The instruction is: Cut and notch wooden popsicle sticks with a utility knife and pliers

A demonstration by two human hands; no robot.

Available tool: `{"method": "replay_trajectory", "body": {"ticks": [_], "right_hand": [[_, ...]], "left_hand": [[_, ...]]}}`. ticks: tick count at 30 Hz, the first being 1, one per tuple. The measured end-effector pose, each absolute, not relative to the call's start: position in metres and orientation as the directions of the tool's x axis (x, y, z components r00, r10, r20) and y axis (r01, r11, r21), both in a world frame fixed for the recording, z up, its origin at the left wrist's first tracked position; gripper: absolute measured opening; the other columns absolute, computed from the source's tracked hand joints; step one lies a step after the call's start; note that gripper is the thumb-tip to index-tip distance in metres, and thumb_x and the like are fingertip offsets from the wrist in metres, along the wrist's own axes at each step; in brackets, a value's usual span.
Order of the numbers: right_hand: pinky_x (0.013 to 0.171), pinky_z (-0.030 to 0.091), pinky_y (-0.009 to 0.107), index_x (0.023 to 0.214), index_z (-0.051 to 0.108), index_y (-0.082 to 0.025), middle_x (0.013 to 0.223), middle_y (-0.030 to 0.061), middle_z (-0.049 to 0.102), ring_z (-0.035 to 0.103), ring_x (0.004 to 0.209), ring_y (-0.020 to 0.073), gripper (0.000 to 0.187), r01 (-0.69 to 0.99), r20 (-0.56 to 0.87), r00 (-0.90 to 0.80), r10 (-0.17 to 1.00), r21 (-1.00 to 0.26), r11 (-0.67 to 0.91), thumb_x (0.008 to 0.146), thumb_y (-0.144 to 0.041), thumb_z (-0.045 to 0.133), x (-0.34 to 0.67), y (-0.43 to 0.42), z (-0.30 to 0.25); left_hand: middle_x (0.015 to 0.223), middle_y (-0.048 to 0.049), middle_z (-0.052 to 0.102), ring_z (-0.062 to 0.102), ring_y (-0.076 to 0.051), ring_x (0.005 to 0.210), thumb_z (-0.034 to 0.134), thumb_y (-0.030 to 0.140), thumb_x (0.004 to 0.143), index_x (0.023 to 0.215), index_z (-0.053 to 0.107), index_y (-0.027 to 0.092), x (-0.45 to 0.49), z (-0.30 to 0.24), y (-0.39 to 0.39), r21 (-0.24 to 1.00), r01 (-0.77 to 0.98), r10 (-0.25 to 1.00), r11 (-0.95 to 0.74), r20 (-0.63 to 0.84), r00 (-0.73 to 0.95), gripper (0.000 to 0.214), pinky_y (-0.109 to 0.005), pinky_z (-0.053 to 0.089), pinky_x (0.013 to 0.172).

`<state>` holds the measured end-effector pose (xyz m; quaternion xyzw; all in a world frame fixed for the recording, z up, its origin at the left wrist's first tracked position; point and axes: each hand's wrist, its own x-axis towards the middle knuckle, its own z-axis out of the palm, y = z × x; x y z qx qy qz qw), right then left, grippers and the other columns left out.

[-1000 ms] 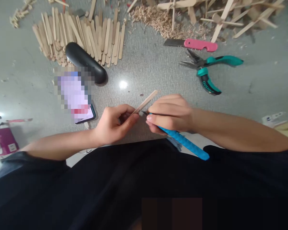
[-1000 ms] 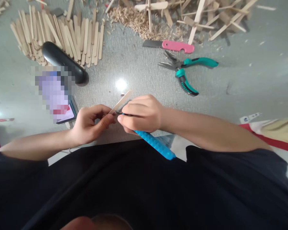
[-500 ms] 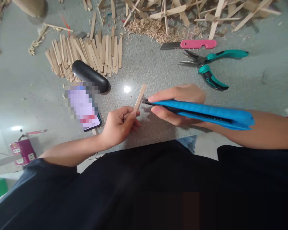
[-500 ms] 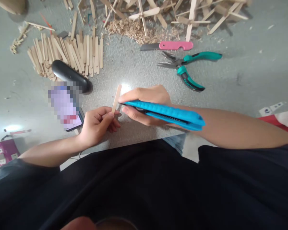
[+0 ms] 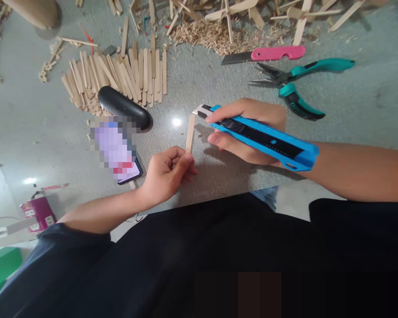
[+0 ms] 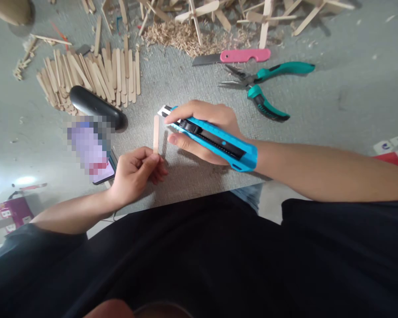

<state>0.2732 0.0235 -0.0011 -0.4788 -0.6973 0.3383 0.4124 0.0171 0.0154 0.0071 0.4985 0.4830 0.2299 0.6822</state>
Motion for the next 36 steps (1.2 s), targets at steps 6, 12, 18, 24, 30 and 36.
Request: {"method": "replay_trajectory", "body": {"ticks": [6,12,18,24,30,36], "right_hand": [[0.109,0.075,0.039,0.161,0.067,-0.031,0.147,0.0072,0.086,0.090,0.115,0.0205,0.057,0.025,0.132,-0.321,0.938,-0.989,0.148,0.109,-0.035,0.090,0.280,0.033,-0.022],[0.089,0.078,0.039,0.132,0.074,-0.024,0.134,0.0094,0.089,0.092,0.106,0.0260,0.035,-0.143,0.038,-0.375,0.926,-0.990,-0.018,0.110,-0.046,0.088,0.286,0.044,-0.011],[0.048,0.053,0.023,0.134,0.052,-0.031,0.084,-0.0083,0.075,0.067,0.054,0.0115,0.035,-0.033,0.004,-0.321,0.947,-0.999,-0.007,0.113,-0.036,0.081,0.270,0.030,0.003],[0.054,0.055,0.026,0.119,0.058,-0.027,0.078,-0.0065,0.072,0.068,0.059,0.0139,0.016,0.072,-0.175,-0.465,0.868,-0.985,-0.160,0.112,-0.027,0.072,0.249,0.027,0.012],[0.055,0.050,0.024,0.106,0.054,-0.026,0.077,-0.0050,0.065,0.062,0.060,0.0123,0.023,0.039,-0.237,-0.488,0.840,-0.967,-0.250,0.123,-0.039,0.062,0.235,0.031,0.004],[0.051,0.052,0.023,0.091,0.061,-0.024,0.071,-0.0026,0.066,0.066,0.058,0.0119,0.040,0.010,-0.200,-0.535,0.821,-0.973,-0.231,0.126,-0.043,0.060,0.237,0.024,0.002]], "left_hand": [[0.083,-0.0085,0.089,0.080,-0.015,0.062,0.092,0.070,0.102,0.102,0.083,0.017,0.020,0.002,0.013,0.923,0.094,0.875,0.374,-0.385,0.295,0.054,-0.024,0.067,0.057],[0.083,-0.0070,0.090,0.084,-0.016,0.063,0.094,0.063,0.101,0.109,0.078,0.017,0.020,0.001,0.012,0.910,0.040,0.870,0.413,-0.407,0.277,0.049,-0.025,0.070,0.059],[0.082,-0.0070,0.090,0.084,-0.017,0.062,0.093,0.060,0.101,0.102,0.074,0.019,0.020,0.001,0.013,0.905,-0.018,0.876,0.425,-0.405,0.263,0.045,-0.025,0.070,0.057],[0.087,-0.0077,0.092,0.085,-0.017,0.063,0.094,0.066,0.101,0.103,0.074,0.019,0.019,-0.003,0.012,0.915,-0.045,0.893,0.400,-0.379,0.243,0.051,-0.026,0.071,0.058],[0.076,-0.0043,0.088,0.083,-0.018,0.060,0.094,0.076,0.099,0.099,0.067,0.022,0.020,-0.001,0.012,0.923,-0.010,0.892,0.385,-0.369,0.260,0.060,-0.026,0.070,0.056],[0.073,-0.0016,0.084,0.079,-0.017,0.055,0.094,0.079,0.097,0.096,0.063,0.025,0.020,0.003,0.010,0.921,0.084,0.885,0.381,-0.389,0.255,0.062,-0.028,0.070,0.055]]}}
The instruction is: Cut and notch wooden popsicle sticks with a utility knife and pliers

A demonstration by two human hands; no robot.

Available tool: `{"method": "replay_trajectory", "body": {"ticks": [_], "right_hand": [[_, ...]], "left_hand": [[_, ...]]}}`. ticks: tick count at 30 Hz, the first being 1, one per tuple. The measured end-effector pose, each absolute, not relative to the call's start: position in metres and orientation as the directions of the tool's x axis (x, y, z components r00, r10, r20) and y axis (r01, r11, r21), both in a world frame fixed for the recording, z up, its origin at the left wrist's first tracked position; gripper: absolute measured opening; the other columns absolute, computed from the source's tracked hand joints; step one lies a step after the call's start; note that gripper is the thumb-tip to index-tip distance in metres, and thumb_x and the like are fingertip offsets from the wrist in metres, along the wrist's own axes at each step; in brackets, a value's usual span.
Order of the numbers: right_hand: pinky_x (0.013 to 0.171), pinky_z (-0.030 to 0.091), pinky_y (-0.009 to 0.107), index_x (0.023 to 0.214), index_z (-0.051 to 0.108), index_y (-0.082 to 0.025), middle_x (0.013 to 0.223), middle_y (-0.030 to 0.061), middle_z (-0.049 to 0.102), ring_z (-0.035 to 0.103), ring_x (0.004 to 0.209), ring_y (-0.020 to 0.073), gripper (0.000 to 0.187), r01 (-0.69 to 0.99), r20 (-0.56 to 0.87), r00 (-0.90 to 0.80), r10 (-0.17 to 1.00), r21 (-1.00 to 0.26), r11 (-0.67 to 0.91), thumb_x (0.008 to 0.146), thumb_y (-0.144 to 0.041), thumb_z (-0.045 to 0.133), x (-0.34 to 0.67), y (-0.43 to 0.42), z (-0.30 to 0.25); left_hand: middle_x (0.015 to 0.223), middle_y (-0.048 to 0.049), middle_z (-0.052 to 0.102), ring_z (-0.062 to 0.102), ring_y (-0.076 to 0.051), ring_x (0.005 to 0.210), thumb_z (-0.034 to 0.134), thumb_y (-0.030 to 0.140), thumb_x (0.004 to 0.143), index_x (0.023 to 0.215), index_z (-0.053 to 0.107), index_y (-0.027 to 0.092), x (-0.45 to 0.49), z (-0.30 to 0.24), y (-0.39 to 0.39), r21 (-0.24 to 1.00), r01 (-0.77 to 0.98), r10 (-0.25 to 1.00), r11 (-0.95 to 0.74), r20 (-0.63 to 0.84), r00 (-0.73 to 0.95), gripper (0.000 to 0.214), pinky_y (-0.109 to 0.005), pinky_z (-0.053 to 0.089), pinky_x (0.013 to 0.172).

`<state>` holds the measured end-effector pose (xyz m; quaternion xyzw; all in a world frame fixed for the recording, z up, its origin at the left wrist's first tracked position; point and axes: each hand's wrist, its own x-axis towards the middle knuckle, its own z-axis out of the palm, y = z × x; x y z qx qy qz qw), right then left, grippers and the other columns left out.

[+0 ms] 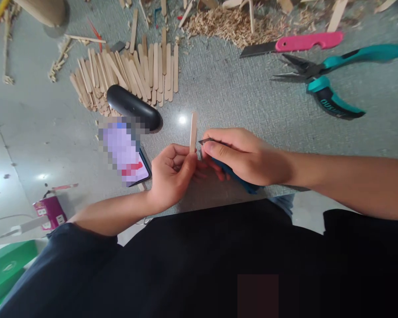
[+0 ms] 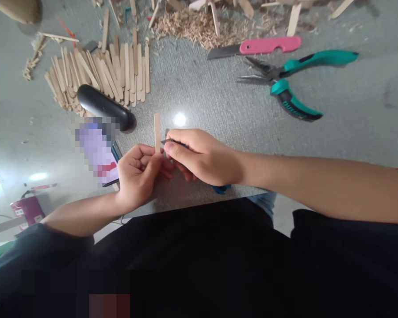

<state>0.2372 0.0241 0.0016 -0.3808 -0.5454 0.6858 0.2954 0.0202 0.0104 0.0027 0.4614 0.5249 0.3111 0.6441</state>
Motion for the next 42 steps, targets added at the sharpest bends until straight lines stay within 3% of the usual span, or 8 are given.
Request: {"method": "replay_trajectory", "body": {"ticks": [7,17,22,27,31,37,42], "right_hand": [[0.049,0.052,0.025,0.084,0.062,-0.024,0.063,-0.0025,0.069,0.068,0.052,0.0132,0.043,0.037,-0.224,-0.615,0.756,-0.966,-0.255,0.126,-0.034,0.060,0.239,0.021,0.006],[0.042,0.052,0.024,0.079,0.059,-0.025,0.060,-0.0023,0.070,0.068,0.048,0.0137,0.050,0.024,-0.293,-0.576,0.763,-0.939,-0.342,0.123,-0.045,0.070,0.234,0.017,0.002],[0.044,0.051,0.024,0.079,0.056,-0.025,0.060,-0.0025,0.070,0.067,0.047,0.0132,0.047,0.056,-0.300,-0.559,0.773,-0.944,-0.325,0.124,-0.033,0.066,0.233,0.016,0.002],[0.048,0.046,0.024,0.078,0.050,-0.025,0.056,-0.0038,0.065,0.065,0.047,0.0120,0.045,0.202,-0.342,-0.511,0.788,-0.939,-0.277,0.122,-0.015,0.054,0.229,0.015,0.008],[0.050,0.042,0.025,0.077,0.049,-0.024,0.055,-0.0042,0.063,0.061,0.045,0.0097,0.046,0.311,-0.383,-0.463,0.799,-0.915,-0.258,0.121,-0.014,0.054,0.227,0.015,0.010],[0.049,0.040,0.029,0.079,0.052,-0.023,0.060,-0.0033,0.063,0.063,0.042,0.0107,0.047,0.332,-0.560,-0.498,0.662,-0.829,-0.451,0.126,-0.020,0.045,0.227,0.018,0.013],[0.054,0.032,0.032,0.077,0.052,-0.024,0.051,-0.0047,0.054,0.054,0.041,0.0108,0.045,0.486,-0.533,-0.431,0.728,-0.817,-0.311,0.121,-0.015,0.053,0.226,0.021,0.017]], "left_hand": [[0.073,-0.0018,0.084,0.080,-0.015,0.059,0.088,0.058,0.106,0.094,0.066,0.024,0.016,-0.002,0.004,0.939,0.198,0.914,0.281,-0.325,0.244,0.043,-0.024,0.062,0.054],[0.073,-0.0006,0.082,0.073,-0.013,0.059,0.089,0.058,0.106,0.092,0.068,0.024,0.015,-0.006,0.002,0.939,0.221,0.924,0.264,-0.312,0.222,0.043,-0.025,0.056,0.054],[0.073,0.0001,0.081,0.073,-0.012,0.060,0.088,0.056,0.108,0.091,0.065,0.024,0.016,-0.004,0.002,0.949,0.217,0.927,0.231,-0.282,0.246,0.043,-0.024,0.055,0.055],[0.072,0.0006,0.080,0.071,-0.011,0.059,0.085,0.042,0.109,0.092,0.068,0.023,0.013,-0.009,0.000,0.954,0.226,0.939,0.194,-0.247,0.238,0.031,-0.022,0.052,0.054],[0.072,0.0005,0.080,0.071,-0.011,0.057,0.082,0.037,0.108,0.093,0.070,0.022,0.012,-0.014,-0.001,0.958,0.242,0.945,0.152,-0.213,0.247,0.025,-0.020,0.051,0.052],[0.076,-0.0010,0.083,0.072,-0.013,0.059,0.078,0.044,0.113,0.101,0.071,0.023,0.008,-0.017,-0.002,0.924,0.378,0.933,0.056,-0.183,0.310,0.025,-0.023,0.050,0.053],[0.073,0.0016,0.081,0.073,-0.013,0.060,0.078,0.032,0.111,0.102,0.071,0.025,0.005,-0.019,-0.002,0.837,0.516,0.937,-0.181,-0.013,0.349,0.013,-0.024,0.047,0.055]]}}
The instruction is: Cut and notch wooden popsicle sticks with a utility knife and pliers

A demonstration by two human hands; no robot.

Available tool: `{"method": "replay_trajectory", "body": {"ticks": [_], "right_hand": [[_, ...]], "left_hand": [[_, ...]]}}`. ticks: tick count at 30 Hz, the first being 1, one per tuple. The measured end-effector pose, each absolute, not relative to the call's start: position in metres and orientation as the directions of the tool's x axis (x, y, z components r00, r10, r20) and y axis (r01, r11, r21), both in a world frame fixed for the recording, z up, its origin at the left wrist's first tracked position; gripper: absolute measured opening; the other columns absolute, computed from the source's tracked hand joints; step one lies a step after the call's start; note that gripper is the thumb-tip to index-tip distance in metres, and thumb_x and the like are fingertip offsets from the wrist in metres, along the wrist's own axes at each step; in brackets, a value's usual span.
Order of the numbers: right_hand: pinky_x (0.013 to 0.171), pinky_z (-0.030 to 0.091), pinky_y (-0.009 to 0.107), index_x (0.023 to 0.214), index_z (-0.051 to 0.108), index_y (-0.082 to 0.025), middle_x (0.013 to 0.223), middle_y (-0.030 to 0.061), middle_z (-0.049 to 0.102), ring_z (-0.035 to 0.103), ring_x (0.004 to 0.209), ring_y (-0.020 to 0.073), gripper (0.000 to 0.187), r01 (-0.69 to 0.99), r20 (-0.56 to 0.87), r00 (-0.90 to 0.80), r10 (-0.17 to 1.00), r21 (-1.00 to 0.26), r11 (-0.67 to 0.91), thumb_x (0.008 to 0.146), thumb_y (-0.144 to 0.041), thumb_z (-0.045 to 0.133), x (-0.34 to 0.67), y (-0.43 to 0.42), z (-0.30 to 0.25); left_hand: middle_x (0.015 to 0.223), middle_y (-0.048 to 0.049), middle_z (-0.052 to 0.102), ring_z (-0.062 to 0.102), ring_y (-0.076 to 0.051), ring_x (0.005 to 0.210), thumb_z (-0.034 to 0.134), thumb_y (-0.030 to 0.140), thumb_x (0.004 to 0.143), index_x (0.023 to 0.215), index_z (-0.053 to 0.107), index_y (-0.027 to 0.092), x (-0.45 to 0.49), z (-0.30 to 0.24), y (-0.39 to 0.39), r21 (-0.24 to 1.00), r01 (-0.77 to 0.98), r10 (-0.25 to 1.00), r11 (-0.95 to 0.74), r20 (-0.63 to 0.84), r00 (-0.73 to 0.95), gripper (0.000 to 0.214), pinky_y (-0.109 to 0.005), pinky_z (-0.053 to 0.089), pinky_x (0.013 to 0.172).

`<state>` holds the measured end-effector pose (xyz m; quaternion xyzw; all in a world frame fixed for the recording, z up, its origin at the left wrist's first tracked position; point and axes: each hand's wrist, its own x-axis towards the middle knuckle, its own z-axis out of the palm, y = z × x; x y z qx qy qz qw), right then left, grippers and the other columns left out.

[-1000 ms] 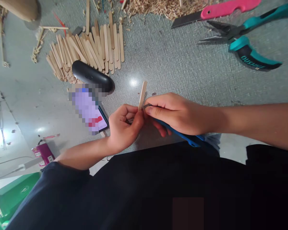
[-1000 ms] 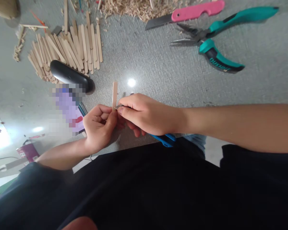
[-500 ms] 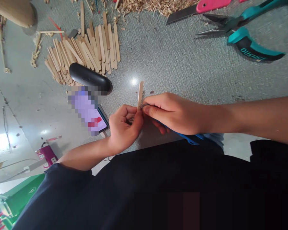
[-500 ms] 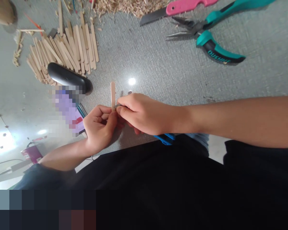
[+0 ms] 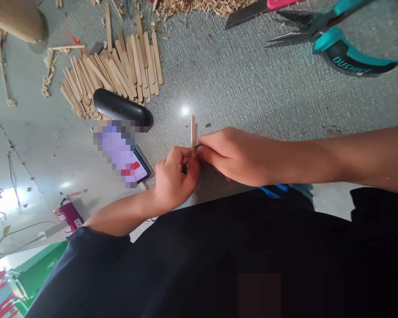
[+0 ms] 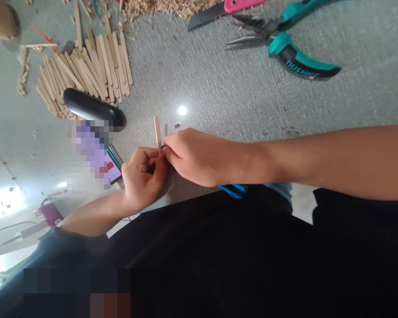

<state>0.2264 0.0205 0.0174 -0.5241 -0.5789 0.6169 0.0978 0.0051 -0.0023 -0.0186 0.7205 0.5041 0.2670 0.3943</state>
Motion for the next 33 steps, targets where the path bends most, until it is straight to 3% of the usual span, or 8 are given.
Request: {"method": "replay_trajectory", "body": {"ticks": [3,7,10,14,18,23,29,33], "right_hand": [[0.054,0.034,0.033,0.078,0.053,-0.024,0.053,-0.0017,0.058,0.059,0.043,0.0141,0.047,0.454,-0.635,-0.476,0.609,-0.770,-0.449,0.125,-0.022,0.047,0.225,0.022,0.019],[0.054,0.035,0.030,0.078,0.053,-0.024,0.051,-0.0030,0.057,0.058,0.043,0.0125,0.044,0.507,-0.609,-0.430,0.667,-0.774,-0.379,0.121,-0.017,0.052,0.223,0.025,0.022],[0.052,0.038,0.030,0.075,0.054,-0.023,0.052,-0.0020,0.058,0.059,0.042,0.0130,0.049,0.493,-0.660,-0.487,0.572,-0.749,-0.444,0.123,-0.016,0.047,0.225,0.029,0.025],[0.056,0.042,0.028,0.072,0.053,-0.023,0.053,0.0009,0.061,0.061,0.047,0.0127,0.053,0.458,-0.656,-0.537,0.531,-0.755,-0.469,0.124,-0.020,0.045,0.234,0.033,0.034],[0.057,0.041,0.026,0.079,0.058,-0.021,0.057,-0.0008,0.061,0.059,0.050,0.0109,0.046,0.328,-0.517,-0.610,0.600,-0.854,-0.403,0.124,-0.025,0.050,0.243,0.032,0.034],[0.049,0.038,0.027,0.087,0.070,-0.018,0.062,-0.0010,0.065,0.059,0.046,0.0111,0.045,0.205,-0.404,-0.702,0.587,-0.903,-0.377,0.125,-0.033,0.052,0.243,0.033,0.010],[0.049,0.039,0.022,0.087,0.074,-0.016,0.067,-0.0009,0.069,0.060,0.049,0.0083,0.045,0.091,-0.298,-0.740,0.603,-0.933,-0.349,0.125,-0.034,0.056,0.244,0.035,-0.002],[0.050,0.043,0.021,0.089,0.077,-0.015,0.072,-0.0005,0.069,0.062,0.054,0.0088,0.046,0.135,-0.373,-0.717,0.588,-0.903,-0.408,0.124,-0.041,0.063,0.249,0.035,0.013]], "left_hand": [[0.071,0.0021,0.080,0.073,-0.013,0.058,0.076,0.029,0.111,0.101,0.069,0.025,0.006,-0.018,-0.001,0.810,0.527,0.925,-0.259,0.052,0.375,0.013,-0.024,0.046,0.055],[0.068,0.0032,0.078,0.070,-0.012,0.054,0.075,0.026,0.112,0.099,0.067,0.025,0.006,-0.016,0.001,0.785,0.522,0.906,-0.333,0.113,0.408,0.015,-0.023,0.043,0.054],[0.070,0.0025,0.080,0.073,-0.013,0.056,0.075,0.024,0.111,0.102,0.068,0.025,0.003,-0.015,-0.001,0.779,0.525,0.897,-0.343,0.106,0.429,0.011,-0.024,0.046,0.057],[0.077,-0.0012,0.085,0.078,-0.015,0.062,0.075,0.035,0.116,0.107,0.070,0.024,0.001,-0.015,-0.005,0.850,0.491,0.917,-0.193,-0.021,0.398,0.015,-0.026,0.053,0.059],[0.071,0.0000,0.083,0.076,-0.014,0.054,0.074,0.055,0.121,0.105,0.066,0.024,0.006,-0.014,-0.005,0.977,0.210,0.915,0.046,-0.126,0.384,0.035,-0.022,0.056,0.049],[0.075,0.0010,0.086,0.077,-0.013,0.051,0.084,0.052,0.116,0.102,0.065,0.023,0.013,-0.006,0.002,0.975,-0.038,0.884,0.219,-0.181,0.431,0.038,-0.021,0.061,0.048],[0.075,0.0015,0.087,0.078,-0.014,0.051,0.088,0.055,0.113,0.100,0.065,0.022,0.014,-0.002,0.006,0.945,-0.096,0.855,0.312,-0.235,0.463,0.043,-0.021,0.064,0.048],[0.077,-0.0005,0.088,0.081,-0.017,0.053,0.090,0.068,0.108,0.097,0.062,0.024,0.013,-0.003,0.006,0.940,-0.028,0.842,0.340,-0.291,0.454,0.053,-0.023,0.065,0.045]]}}
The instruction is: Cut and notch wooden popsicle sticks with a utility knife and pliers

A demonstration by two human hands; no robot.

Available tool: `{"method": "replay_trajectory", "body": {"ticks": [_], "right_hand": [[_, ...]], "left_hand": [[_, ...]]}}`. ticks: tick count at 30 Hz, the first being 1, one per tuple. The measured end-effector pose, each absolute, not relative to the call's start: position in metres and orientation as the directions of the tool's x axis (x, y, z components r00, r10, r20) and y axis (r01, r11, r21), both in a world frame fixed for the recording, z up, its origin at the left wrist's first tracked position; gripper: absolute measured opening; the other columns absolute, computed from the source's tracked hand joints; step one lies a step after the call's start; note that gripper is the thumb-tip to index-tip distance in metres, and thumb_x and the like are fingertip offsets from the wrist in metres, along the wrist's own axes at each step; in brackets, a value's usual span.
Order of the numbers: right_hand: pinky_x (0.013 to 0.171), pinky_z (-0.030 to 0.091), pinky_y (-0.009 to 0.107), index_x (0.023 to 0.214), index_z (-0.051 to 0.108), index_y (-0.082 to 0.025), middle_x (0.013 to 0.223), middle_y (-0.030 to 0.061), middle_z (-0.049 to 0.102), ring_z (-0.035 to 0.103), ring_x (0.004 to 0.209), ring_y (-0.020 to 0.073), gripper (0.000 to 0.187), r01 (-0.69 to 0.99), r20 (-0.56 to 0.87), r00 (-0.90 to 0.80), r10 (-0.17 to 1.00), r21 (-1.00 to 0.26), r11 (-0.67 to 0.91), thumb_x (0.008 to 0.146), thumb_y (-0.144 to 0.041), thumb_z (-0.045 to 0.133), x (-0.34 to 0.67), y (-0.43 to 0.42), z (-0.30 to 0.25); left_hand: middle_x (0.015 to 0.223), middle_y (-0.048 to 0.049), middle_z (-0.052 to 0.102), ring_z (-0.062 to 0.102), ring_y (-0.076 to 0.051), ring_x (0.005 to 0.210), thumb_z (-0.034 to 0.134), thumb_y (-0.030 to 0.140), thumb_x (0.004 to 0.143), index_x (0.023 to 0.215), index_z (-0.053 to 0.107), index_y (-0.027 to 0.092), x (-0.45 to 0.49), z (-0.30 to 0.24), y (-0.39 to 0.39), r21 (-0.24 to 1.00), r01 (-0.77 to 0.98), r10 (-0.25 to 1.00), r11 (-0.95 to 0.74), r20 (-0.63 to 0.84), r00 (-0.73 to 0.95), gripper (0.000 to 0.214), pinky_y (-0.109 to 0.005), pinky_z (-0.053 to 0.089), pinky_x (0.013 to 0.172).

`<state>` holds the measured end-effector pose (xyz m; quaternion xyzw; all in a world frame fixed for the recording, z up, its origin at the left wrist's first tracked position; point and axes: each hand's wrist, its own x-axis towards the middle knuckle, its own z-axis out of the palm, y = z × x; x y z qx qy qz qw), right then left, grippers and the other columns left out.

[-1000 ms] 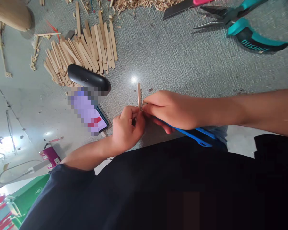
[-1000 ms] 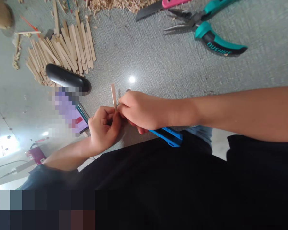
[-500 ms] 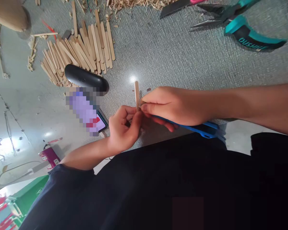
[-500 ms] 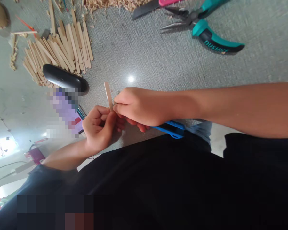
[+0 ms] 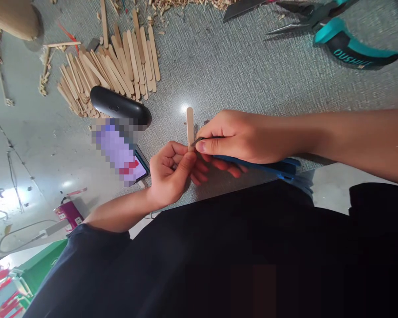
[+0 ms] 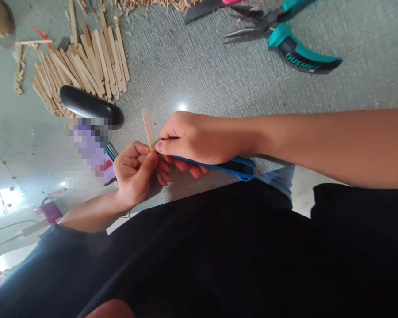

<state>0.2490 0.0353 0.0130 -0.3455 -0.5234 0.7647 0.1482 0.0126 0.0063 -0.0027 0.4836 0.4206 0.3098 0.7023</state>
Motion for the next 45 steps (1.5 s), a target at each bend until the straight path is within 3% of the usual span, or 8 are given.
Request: {"method": "replay_trajectory", "body": {"ticks": [6,17,28,34,40,45], "right_hand": [[0.052,0.046,0.021,0.089,0.075,-0.016,0.075,-0.0009,0.068,0.062,0.056,0.0085,0.049,0.130,-0.402,-0.677,0.616,-0.890,-0.437,0.124,-0.049,0.067,0.252,0.033,0.030],[0.046,0.041,0.020,0.088,0.078,-0.014,0.073,0.0009,0.071,0.056,0.051,0.0076,0.054,0.054,-0.363,-0.735,0.573,-0.873,-0.484,0.119,-0.059,0.074,0.249,0.038,0.004],[0.056,0.047,0.020,0.089,0.079,-0.016,0.076,-0.0006,0.070,0.067,0.061,0.0086,0.041,0.212,-0.419,-0.644,0.640,-0.901,-0.377,0.123,-0.032,0.063,0.252,0.034,0.027],[0.053,0.045,0.021,0.092,0.083,-0.015,0.075,0.0003,0.070,0.064,0.058,0.0090,0.044,0.183,-0.388,-0.680,0.623,-0.912,-0.368,0.122,-0.042,0.066,0.253,0.035,0.022],[0.058,0.047,0.022,0.093,0.081,-0.016,0.080,0.0007,0.071,0.066,0.063,0.0097,0.040,0.225,-0.420,-0.665,0.618,-0.901,-0.370,0.123,-0.037,0.064,0.254,0.034,0.026],[0.061,0.047,0.021,0.091,0.076,-0.016,0.080,-0.0001,0.071,0.065,0.063,0.0085,0.041,0.200,-0.394,-0.647,0.652,-0.914,-0.354,0.123,-0.037,0.063,0.253,0.033,0.026]], "left_hand": [[0.078,-0.0026,0.089,0.083,-0.020,0.056,0.092,0.078,0.102,0.095,0.059,0.026,0.013,-0.003,0.007,0.923,0.020,0.829,0.385,-0.355,0.432,0.062,-0.028,0.069,0.047],[0.078,-0.0019,0.089,0.082,-0.019,0.055,0.092,0.074,0.103,0.097,0.060,0.026,0.015,-0.003,0.008,0.920,-0.008,0.826,0.392,-0.348,0.444,0.058,-0.030,0.072,0.051],[0.077,-0.0017,0.088,0.081,-0.018,0.053,0.093,0.075,0.101,0.095,0.062,0.025,0.016,-0.002,0.009,0.915,0.017,0.826,0.404,-0.372,0.422,0.059,-0.028,0.070,0.049],[0.078,-0.0014,0.088,0.083,-0.019,0.056,0.094,0.078,0.099,0.096,0.064,0.025,0.016,-0.001,0.009,0.909,0.039,0.815,0.414,-0.390,0.429,0.062,-0.029,0.071,0.050],[0.077,-0.0016,0.088,0.082,-0.018,0.055,0.094,0.070,0.103,0.096,0.066,0.023,0.017,-0.001,0.009,0.915,0.005,0.828,0.403,-0.367,0.423,0.056,-0.025,0.069,0.050],[0.078,-0.0021,0.089,0.084,-0.018,0.056,0.094,0.074,0.101,0.098,0.065,0.023,0.018,-0.004,0.008,0.910,0.018,0.833,0.414,-0.387,0.395,0.059,-0.025,0.068,0.048]]}}
